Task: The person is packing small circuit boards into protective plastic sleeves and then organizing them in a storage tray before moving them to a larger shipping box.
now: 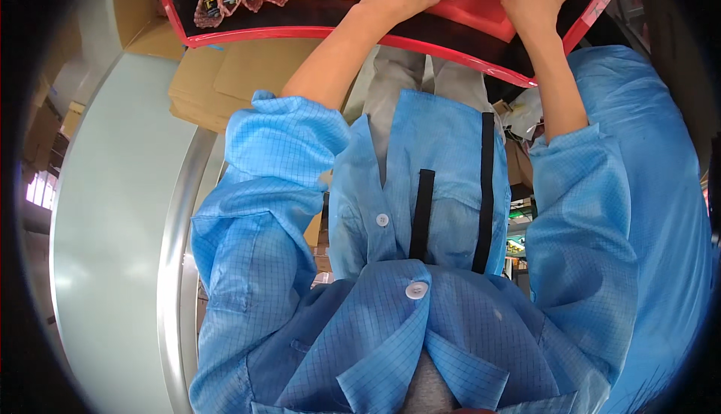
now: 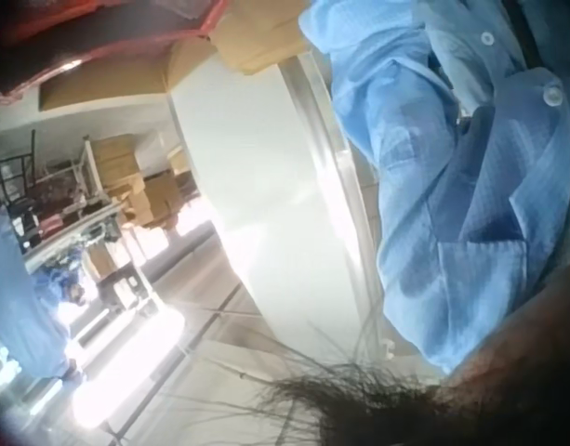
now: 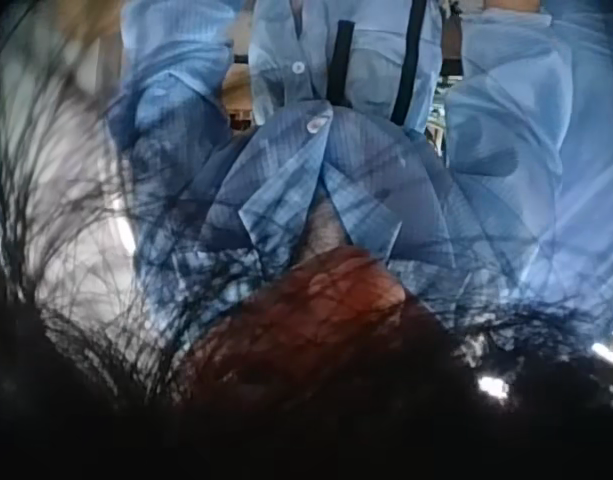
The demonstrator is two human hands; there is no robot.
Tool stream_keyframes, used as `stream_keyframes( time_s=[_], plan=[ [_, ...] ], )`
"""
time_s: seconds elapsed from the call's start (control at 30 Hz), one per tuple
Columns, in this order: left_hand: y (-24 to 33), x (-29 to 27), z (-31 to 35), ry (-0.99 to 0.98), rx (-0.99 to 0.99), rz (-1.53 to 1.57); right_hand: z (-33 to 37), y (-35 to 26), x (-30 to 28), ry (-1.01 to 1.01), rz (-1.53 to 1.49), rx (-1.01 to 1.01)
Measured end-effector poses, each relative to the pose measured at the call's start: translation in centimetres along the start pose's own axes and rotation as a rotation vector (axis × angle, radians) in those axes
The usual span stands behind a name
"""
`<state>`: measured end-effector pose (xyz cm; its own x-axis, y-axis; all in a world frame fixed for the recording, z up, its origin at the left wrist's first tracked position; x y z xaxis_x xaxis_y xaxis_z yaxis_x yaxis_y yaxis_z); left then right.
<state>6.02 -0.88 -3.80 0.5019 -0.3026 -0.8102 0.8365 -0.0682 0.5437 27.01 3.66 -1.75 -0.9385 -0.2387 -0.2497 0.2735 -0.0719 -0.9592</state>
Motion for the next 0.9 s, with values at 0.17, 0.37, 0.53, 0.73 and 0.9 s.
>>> stream_keyframes(
  time_s=[0.17,0.37,0.53,0.73,0.9],
  plan=[
    [6.2,-2.6,-3.6,-0.119,0.082,-0.118,0.9,0.1,-0.3,-0.067,1.145,-0.124],
    [2.5,3.3,-4.9,0.03,0.156,0.221,1.7,-2.2,0.0,0.073,0.524,-0.049],
    [2.2,4.5,-4.8,-0.02,0.263,0.129,2.1,-3.6,0.2,-0.081,0.949,0.116],
    [1.0,1.5,-4.3,-0.017,0.317,-0.031,-2.1,-6.5,2.8,-0.062,0.822,0.117],
    [-5.8,-6.3,-7.3,0.467,0.017,0.078,-7.1,-7.4,5.2,-0.318,0.329,0.134]
  ],
)
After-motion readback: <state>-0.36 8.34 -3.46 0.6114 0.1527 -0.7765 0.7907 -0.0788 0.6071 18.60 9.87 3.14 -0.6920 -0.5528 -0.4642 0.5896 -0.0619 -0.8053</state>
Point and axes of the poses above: each hand's wrist, its own z-axis away from the middle knuckle, its own x-axis out of the palm, y = z × x, the point moved 3 cm from there along -z, towards the middle knuckle, and after that the axes turned 3 degrees about -z, right-handed, at the moved point
